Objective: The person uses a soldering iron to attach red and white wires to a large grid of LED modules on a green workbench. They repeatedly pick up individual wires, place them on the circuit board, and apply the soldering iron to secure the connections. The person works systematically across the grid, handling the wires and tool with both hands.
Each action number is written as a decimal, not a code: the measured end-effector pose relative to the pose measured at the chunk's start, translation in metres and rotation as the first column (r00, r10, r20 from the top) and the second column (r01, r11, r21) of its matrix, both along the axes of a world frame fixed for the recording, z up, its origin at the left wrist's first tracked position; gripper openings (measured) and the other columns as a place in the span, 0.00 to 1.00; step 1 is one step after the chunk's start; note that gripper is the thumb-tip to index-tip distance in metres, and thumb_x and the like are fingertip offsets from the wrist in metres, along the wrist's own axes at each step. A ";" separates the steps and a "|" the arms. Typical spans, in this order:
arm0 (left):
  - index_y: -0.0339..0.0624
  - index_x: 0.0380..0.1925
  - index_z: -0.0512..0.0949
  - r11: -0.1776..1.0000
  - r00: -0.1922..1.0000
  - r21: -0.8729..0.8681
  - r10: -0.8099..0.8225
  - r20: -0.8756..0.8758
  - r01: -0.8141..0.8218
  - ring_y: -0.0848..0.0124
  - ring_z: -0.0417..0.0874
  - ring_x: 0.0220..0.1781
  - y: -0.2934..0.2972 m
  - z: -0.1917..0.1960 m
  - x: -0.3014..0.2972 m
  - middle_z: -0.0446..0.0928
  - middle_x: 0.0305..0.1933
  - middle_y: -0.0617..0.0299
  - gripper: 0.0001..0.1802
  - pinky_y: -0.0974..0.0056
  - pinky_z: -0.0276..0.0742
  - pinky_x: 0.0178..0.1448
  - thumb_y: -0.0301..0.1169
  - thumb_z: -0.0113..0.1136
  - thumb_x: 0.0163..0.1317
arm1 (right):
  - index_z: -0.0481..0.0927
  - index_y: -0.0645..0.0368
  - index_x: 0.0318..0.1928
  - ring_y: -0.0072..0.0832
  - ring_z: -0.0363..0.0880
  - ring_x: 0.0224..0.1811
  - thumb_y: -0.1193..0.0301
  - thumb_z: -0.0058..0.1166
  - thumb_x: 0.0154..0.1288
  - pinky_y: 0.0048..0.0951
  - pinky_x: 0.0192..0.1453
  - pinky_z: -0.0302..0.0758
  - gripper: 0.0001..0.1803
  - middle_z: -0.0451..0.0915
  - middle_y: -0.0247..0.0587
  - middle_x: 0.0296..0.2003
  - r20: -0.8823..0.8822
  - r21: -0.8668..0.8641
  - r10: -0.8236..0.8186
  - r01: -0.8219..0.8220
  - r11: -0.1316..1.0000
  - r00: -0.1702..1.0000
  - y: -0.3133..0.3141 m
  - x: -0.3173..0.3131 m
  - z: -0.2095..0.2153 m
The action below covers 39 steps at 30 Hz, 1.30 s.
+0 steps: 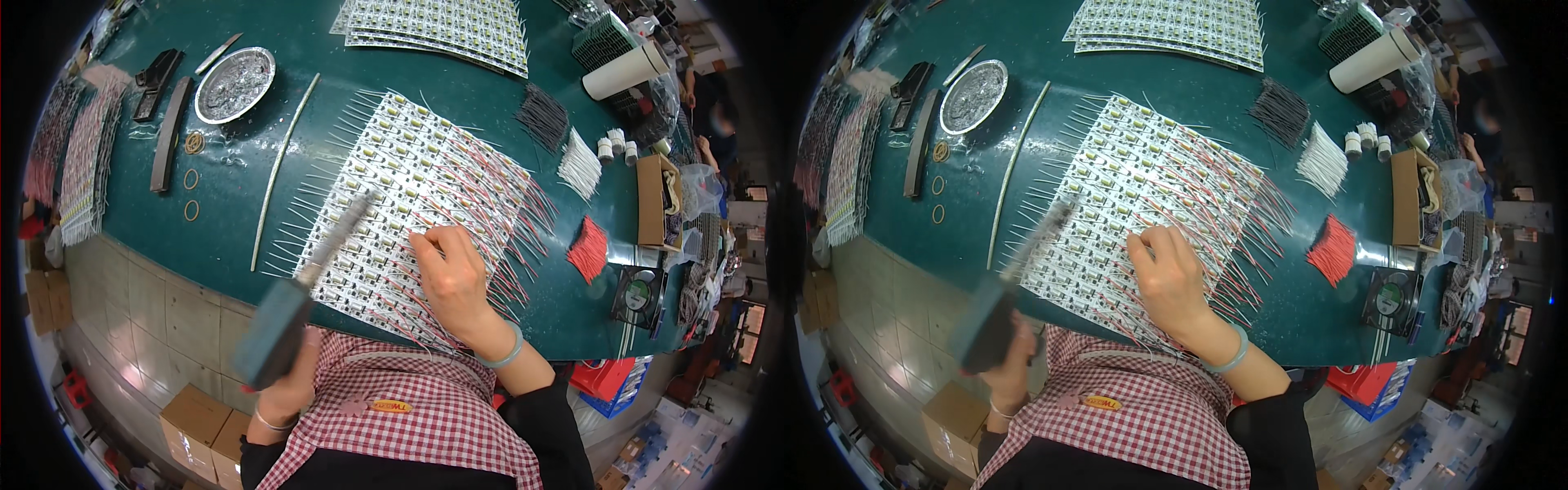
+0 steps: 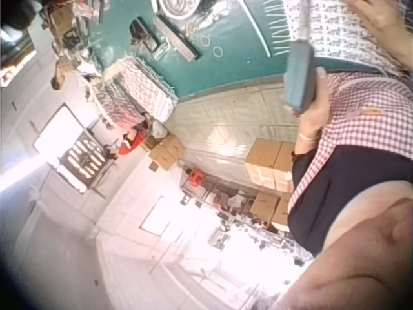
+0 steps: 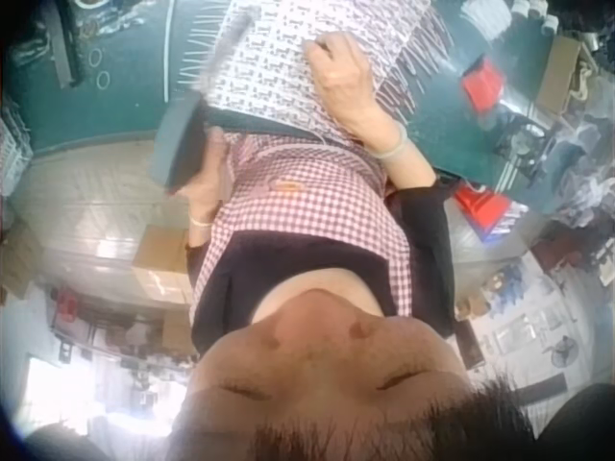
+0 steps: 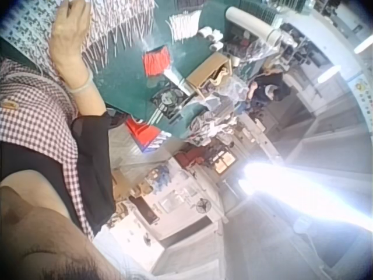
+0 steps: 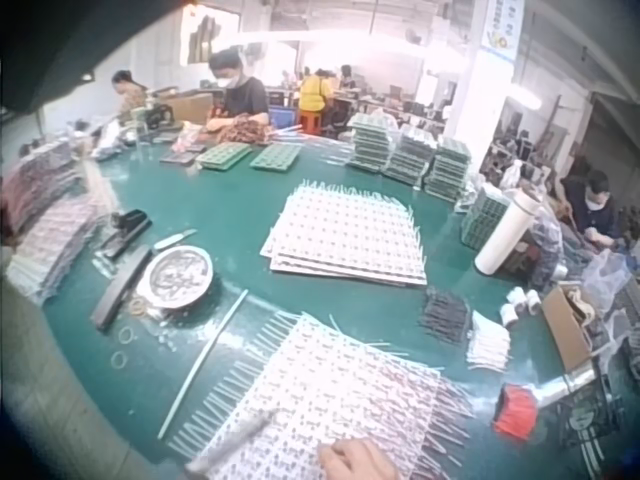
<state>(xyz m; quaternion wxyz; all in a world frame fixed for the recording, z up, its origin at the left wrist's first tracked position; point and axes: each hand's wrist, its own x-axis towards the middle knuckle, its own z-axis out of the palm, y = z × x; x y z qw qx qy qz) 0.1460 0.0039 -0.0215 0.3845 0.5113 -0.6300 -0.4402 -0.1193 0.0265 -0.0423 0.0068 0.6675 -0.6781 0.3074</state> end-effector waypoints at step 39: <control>0.30 0.38 0.84 0.984 0.989 0.113 -0.145 0.043 0.139 0.71 0.85 0.31 0.014 0.021 -0.005 0.85 0.35 0.55 0.10 0.67 0.80 0.36 0.22 0.71 0.56 | 0.82 0.61 0.42 0.35 0.77 0.34 0.82 0.60 0.52 0.34 0.33 0.74 0.14 0.75 0.38 0.32 0.062 -0.003 0.050 -0.050 0.999 0.997 0.008 0.009 0.005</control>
